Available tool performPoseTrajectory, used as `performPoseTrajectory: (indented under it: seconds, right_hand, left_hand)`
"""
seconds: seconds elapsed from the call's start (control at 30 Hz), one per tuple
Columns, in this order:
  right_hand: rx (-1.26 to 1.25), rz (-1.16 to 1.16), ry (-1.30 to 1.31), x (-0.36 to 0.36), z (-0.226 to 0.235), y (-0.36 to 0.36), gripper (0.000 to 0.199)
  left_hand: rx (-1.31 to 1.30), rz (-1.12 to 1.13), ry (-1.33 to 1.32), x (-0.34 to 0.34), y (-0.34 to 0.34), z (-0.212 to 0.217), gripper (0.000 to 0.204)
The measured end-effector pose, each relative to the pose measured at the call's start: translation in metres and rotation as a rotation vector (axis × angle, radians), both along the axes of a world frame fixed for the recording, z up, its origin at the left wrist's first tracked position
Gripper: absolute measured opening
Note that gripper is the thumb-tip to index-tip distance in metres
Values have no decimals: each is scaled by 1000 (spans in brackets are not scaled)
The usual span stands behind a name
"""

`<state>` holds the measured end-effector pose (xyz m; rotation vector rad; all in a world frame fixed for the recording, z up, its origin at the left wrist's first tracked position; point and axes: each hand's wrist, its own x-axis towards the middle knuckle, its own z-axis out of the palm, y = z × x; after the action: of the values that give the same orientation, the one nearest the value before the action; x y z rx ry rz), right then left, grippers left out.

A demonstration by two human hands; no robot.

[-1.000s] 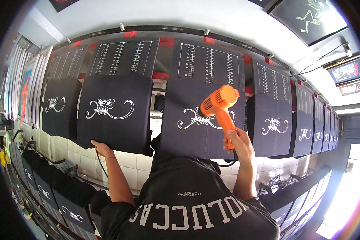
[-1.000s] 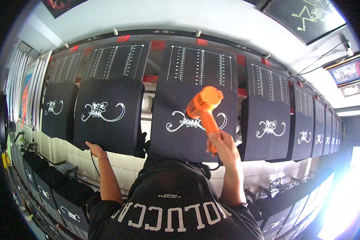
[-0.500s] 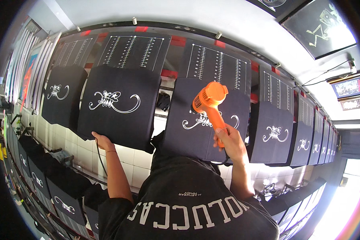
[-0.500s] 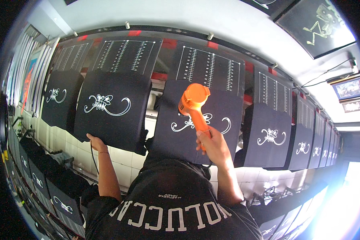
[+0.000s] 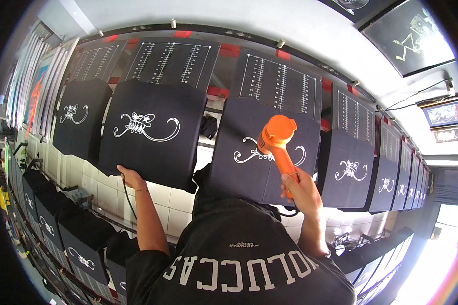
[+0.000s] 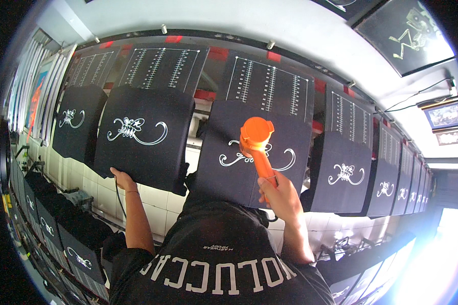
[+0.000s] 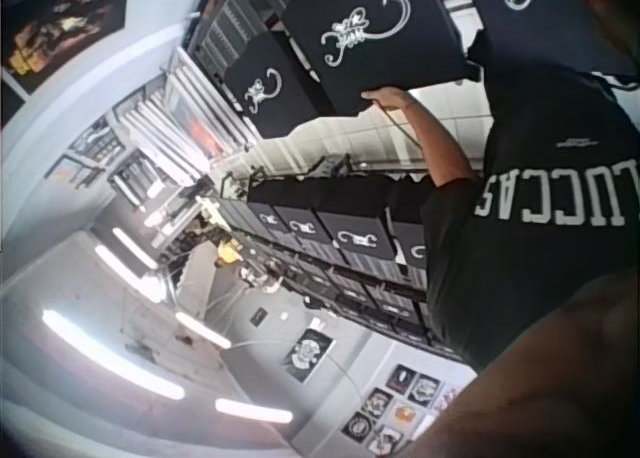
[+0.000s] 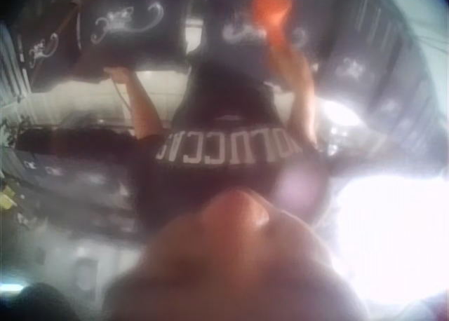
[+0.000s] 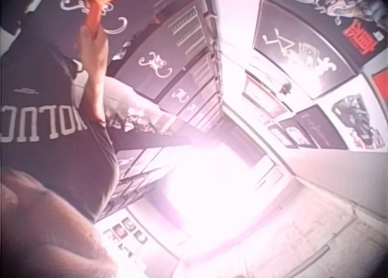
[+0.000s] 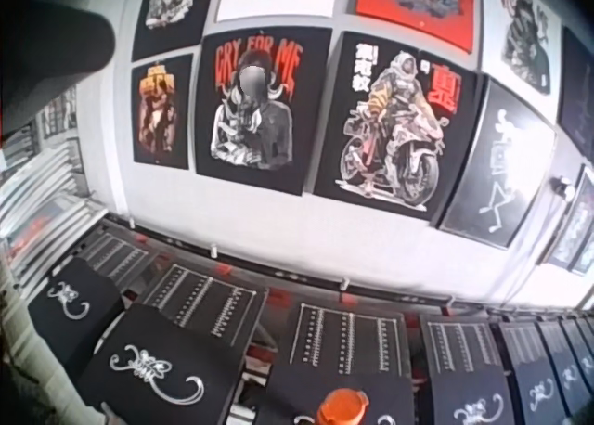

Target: The person uses a heat gun to dry ink on black t-shirts mounted on printing pallets, moving from one pallet to the next along two parallel rows. They occasionally touch the printed designs to check if the ink is dry.

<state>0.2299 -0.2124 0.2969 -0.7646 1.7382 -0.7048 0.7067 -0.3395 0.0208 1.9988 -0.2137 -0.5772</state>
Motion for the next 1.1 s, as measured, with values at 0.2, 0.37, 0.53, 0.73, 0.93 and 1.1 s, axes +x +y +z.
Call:
performPoseTrajectory:
  seconds: [0.2,0.37,0.53,0.73,0.93,1.1]
  right_hand:
    - [12,-51,-104,-3,-3,9,28]
    - [-3,-91,-49,-4,-3,20,28]
    - [0,-53,-174,-5,-4,25,27]
    - [47,59,-187,2,-4,27,27]
    - [61,107,-199,16,2,18,28]
    - [19,109,-202,21,-8,11,28]
  left_hand:
    - [22,-14,10,-1,0,5,77]
    - [8,-16,19,2,1,3,77]
    - [34,14,7,-6,-1,11,75]
    - [-52,10,58,-4,1,8,72]
    - [-51,39,50,0,1,4,72]
    - [-22,-22,16,-5,5,8,75]
